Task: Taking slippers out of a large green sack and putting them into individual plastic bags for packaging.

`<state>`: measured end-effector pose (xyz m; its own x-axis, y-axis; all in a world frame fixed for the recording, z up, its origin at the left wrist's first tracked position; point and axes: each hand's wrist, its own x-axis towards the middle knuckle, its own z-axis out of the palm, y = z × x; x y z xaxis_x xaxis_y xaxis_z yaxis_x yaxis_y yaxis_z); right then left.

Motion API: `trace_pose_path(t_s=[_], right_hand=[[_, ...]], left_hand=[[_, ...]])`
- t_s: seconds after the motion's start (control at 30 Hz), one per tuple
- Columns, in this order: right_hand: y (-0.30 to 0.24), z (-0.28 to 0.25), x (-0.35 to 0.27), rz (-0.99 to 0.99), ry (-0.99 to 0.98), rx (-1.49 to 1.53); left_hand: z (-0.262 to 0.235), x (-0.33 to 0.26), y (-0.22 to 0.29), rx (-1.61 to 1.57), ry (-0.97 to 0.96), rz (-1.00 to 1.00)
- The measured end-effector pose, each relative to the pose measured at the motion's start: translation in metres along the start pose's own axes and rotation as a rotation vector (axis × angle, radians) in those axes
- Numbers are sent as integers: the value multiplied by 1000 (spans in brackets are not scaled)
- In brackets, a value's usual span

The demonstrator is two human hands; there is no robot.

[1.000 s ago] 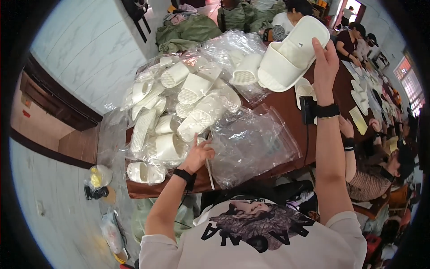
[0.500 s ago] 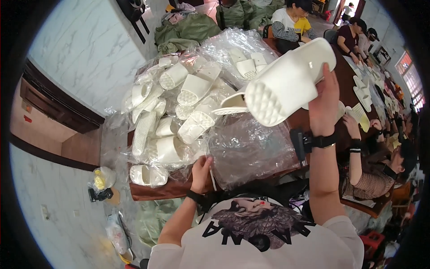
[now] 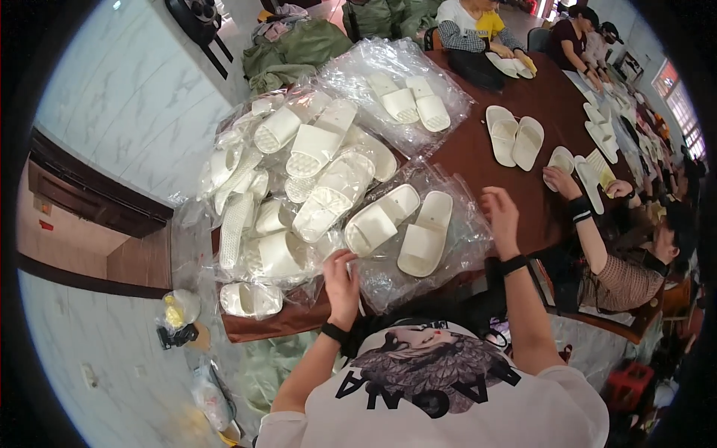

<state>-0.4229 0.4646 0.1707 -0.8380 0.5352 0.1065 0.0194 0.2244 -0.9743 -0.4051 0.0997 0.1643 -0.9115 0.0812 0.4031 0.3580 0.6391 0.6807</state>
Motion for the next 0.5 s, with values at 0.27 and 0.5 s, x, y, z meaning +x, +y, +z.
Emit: trace_pose_path(t_s=[0.27, 0.5], right_hand=[[115, -63, 1, 165, 56, -533], [133, -61, -29, 88, -15, -489]], left_hand=[[47, 3, -2, -212, -673, 236], [-23, -53, -54, -130, 117, -390]])
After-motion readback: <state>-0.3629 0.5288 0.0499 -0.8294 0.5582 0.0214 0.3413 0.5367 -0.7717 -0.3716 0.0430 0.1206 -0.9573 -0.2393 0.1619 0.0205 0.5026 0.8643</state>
